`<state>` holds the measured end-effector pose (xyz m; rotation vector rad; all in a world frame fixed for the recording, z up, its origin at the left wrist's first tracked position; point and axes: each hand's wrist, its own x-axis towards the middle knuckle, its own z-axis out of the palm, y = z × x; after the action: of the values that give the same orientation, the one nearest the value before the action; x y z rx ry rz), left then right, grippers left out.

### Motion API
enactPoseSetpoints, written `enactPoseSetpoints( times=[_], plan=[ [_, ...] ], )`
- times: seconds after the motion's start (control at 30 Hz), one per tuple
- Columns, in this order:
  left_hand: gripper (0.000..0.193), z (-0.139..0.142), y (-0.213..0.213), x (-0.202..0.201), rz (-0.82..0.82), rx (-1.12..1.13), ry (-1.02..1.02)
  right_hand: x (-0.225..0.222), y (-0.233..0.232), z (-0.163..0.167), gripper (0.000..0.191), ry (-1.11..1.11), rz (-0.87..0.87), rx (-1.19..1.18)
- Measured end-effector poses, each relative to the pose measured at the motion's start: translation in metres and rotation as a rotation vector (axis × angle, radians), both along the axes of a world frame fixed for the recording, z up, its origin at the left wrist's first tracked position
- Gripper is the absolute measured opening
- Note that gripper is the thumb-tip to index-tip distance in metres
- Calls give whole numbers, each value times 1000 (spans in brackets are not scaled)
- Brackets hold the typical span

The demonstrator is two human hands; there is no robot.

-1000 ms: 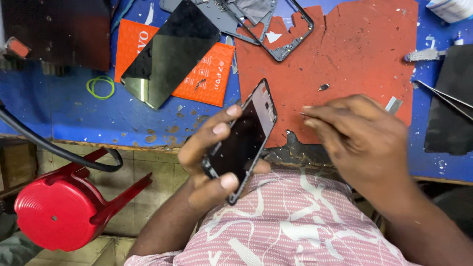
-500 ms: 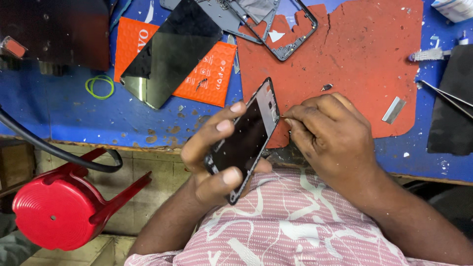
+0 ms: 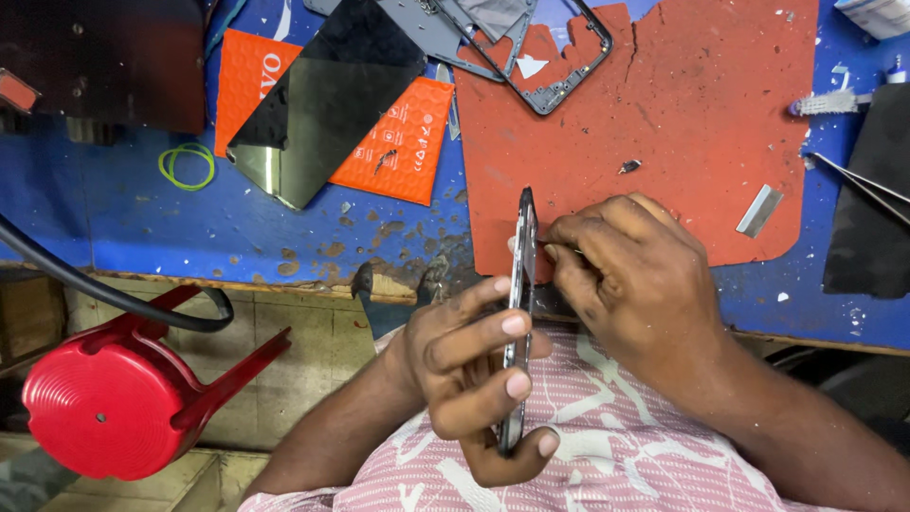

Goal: The person uses a metal prying tool to separate a phone screen from its frame, then uses a screwdriver to remove screws from the phone's internal chassis. The person handles the phone body, screen, and small screws while working at a cluttered repair bench.

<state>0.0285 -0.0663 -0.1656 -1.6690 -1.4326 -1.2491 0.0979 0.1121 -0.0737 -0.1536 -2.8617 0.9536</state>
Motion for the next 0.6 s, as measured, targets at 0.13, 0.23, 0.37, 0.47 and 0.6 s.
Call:
enactPoseSetpoints(
  times=[0.13, 0.23, 0.37, 0.47, 0.6],
  plan=[
    [74, -2, 2, 6, 24, -5, 16, 3, -1, 1, 15, -9, 0, -16],
    [71, -2, 3, 8, 19, -2, 9, 6, -2, 1, 15, -4, 2, -29],
    [66, -2, 3, 7, -5, 0, 10, 10, -2, 2, 15, -15, 4, -58],
    [64, -3, 4, 8, 11, 12, 15, 10, 0, 0, 13, -1, 16, -73],
    [77, -5, 3, 7, 36, 22, 1, 5, 2, -6, 14, 53, -54, 2]
  ],
)
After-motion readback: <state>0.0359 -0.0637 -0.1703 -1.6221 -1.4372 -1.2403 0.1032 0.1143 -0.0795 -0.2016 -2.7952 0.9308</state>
